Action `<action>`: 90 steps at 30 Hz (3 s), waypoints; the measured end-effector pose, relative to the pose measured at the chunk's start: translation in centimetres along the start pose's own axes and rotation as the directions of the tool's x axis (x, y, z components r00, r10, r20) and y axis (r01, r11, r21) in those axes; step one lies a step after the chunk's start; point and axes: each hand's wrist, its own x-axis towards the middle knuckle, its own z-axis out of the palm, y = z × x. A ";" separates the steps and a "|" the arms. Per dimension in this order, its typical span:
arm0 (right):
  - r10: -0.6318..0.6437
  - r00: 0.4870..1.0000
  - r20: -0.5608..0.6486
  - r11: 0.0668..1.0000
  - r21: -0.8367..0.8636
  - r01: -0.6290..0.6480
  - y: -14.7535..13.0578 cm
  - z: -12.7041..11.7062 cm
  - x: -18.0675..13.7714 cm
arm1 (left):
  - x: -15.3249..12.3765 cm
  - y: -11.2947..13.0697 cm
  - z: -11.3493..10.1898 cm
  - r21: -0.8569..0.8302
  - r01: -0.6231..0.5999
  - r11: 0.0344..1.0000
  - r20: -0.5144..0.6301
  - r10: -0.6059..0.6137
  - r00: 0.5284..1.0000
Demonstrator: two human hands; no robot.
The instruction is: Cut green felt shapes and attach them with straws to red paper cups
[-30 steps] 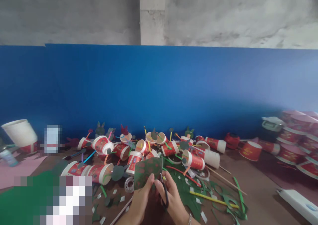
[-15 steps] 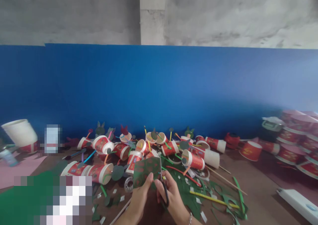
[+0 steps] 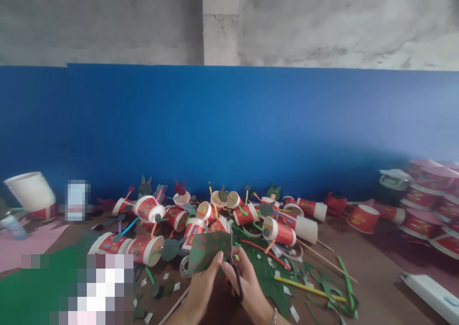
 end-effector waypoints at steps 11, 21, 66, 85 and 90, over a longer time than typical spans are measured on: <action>0.023 1.000 -0.007 0.999 -0.033 -0.023 0.0 -0.2 0.4 | 0.0 1.2 0.3 -0.025 -0.114 0.993 -0.033 0.113 0.993; 0.039 0.999 0.019 0.999 -0.015 -0.038 0.0 -0.4 0.6 | 1.0 -0.1 -0.7 -0.011 -0.072 0.997 -0.070 0.071 0.995; 0.141 0.984 0.109 0.988 -0.074 -0.133 0.2 -0.8 0.6 | 1.1 0.3 -0.9 0.076 -0.050 0.996 0.079 0.044 0.996; 0.192 0.980 0.056 0.981 -0.021 -0.191 0.2 -0.7 0.4 | 0.5 1.0 0.0 -0.026 -0.112 0.993 0.108 0.115 0.987; 0.178 0.982 0.068 0.984 -0.012 -0.178 0.2 -0.8 0.5 | 0.9 0.7 -0.4 0.024 -0.137 0.990 0.097 0.134 0.986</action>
